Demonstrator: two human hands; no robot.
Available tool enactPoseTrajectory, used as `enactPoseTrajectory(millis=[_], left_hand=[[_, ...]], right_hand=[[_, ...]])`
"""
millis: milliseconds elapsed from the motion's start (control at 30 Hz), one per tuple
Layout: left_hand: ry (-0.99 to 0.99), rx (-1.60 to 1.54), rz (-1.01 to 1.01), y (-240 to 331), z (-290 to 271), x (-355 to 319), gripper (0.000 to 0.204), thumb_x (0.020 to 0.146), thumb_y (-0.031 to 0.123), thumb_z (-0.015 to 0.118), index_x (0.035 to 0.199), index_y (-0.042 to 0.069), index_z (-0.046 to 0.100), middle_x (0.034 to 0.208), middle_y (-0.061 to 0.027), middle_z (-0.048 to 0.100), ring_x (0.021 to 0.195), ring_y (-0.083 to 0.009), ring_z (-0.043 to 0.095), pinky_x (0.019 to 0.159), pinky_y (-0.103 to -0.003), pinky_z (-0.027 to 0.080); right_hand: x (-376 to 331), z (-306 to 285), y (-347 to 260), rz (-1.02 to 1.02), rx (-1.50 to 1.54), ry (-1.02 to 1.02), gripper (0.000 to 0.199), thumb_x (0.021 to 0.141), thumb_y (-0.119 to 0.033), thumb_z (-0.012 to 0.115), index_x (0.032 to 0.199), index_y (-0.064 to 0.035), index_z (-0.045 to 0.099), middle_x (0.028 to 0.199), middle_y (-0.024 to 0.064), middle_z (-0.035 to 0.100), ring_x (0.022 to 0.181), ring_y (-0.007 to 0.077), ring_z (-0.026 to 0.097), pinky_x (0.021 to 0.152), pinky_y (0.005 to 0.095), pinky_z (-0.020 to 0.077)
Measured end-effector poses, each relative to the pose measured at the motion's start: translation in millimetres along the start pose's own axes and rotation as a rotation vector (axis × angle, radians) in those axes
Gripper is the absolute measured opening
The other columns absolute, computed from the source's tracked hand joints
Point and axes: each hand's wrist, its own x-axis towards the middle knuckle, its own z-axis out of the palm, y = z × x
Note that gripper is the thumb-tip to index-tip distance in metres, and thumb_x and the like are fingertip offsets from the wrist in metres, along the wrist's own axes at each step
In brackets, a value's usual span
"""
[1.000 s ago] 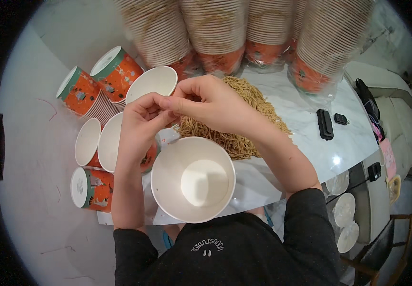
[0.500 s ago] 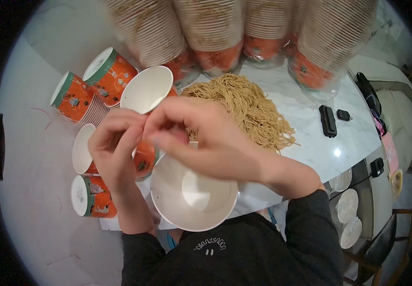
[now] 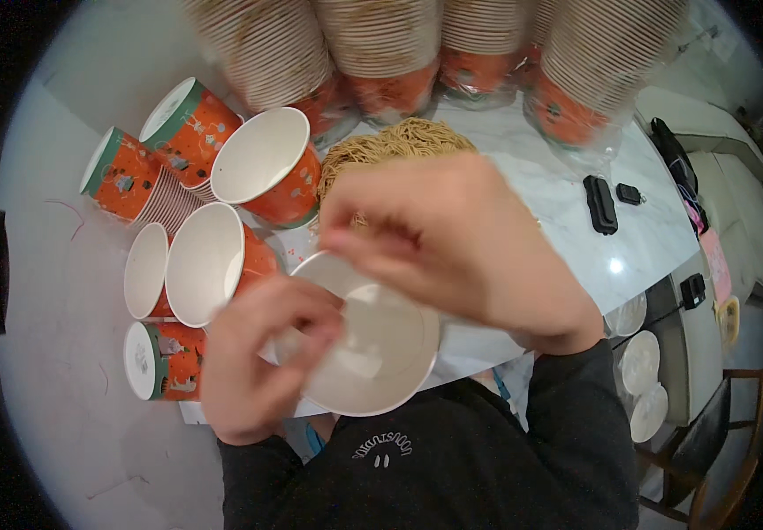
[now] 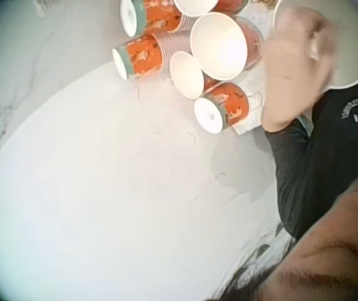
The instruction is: Unpack stacks of paper cups and tie rubber bands at a workspace.
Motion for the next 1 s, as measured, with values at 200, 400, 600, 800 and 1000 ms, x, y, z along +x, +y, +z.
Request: enactPoseTrajectory(millis=[200, 400, 600, 800, 1000], left_hand=[[-0.368, 0.162, -0.189, 24, 49, -12, 0.07, 0.083, 0.019, 0.08, 0.141, -0.004, 0.047, 0.117, -0.0209, 0.062, 0.097, -0.0383, 0.068, 0.081, -0.041, 0.056], [-0.263, -0.131, -0.117, -4, 18, 6, 0.077, 0.082, -0.004, 0.061, 0.151, -0.01, 0.029, 0.123, -0.028, 0.056, 0.102, -0.0413, 0.064, 0.083, -0.043, 0.055], [-0.091, 0.103, -0.249, -23, 25, 6, 0.075, 0.082, 0.005, 0.064, 0.148, -0.011, 0.033, 0.113, -0.0286, 0.065, 0.096, -0.0398, 0.068, 0.081, -0.044, 0.056], [-0.036, 0.185, -0.286, -15, 18, 13, 0.048, 0.087, 0.007, 0.064, 0.134, -0.003, 0.055, 0.109, -0.0269, 0.067, 0.091, -0.0409, 0.069, 0.076, -0.043, 0.055], [0.295, -0.336, -0.331, -7, -10, 8, 0.041, 0.09, -0.007, 0.062, 0.131, -0.007, 0.055, 0.109, -0.0114, 0.068, 0.091, -0.0126, 0.068, 0.079, -0.023, 0.056]], right_hand=[[-2, -13, 7, -0.235, 0.072, 0.53, 0.013, 0.093, -0.003, 0.058, 0.102, 0.0018, 0.065, 0.094, 0.0054, 0.065, 0.073, 0.0072, 0.052, 0.064, 0.0217, 0.041], [-49, -73, -7, -0.452, -0.082, 0.758, 0.014, 0.097, -0.011, 0.051, 0.097, 0.0, 0.06, 0.074, 0.0039, 0.049, 0.064, 0.0104, 0.038, 0.06, 0.0266, 0.0302], [1, -19, 8, -0.114, -0.031, 0.079, 0.008, 0.086, -0.003, 0.069, 0.087, 0.0006, 0.062, 0.074, 0.0065, 0.057, 0.06, 0.0158, 0.051, 0.053, 0.0285, 0.0362], [19, -11, 45, -0.206, -0.089, 0.08, 0.009, 0.09, -0.008, 0.068, 0.094, -0.0014, 0.062, 0.079, 0.0069, 0.059, 0.066, 0.0188, 0.056, 0.056, 0.0296, 0.043], [19, 17, 39, -0.368, 0.109, -0.011, 0.012, 0.088, -0.008, 0.066, 0.097, -0.0054, 0.059, 0.091, 0.0101, 0.06, 0.076, 0.0307, 0.063, 0.065, 0.0394, 0.0501]])
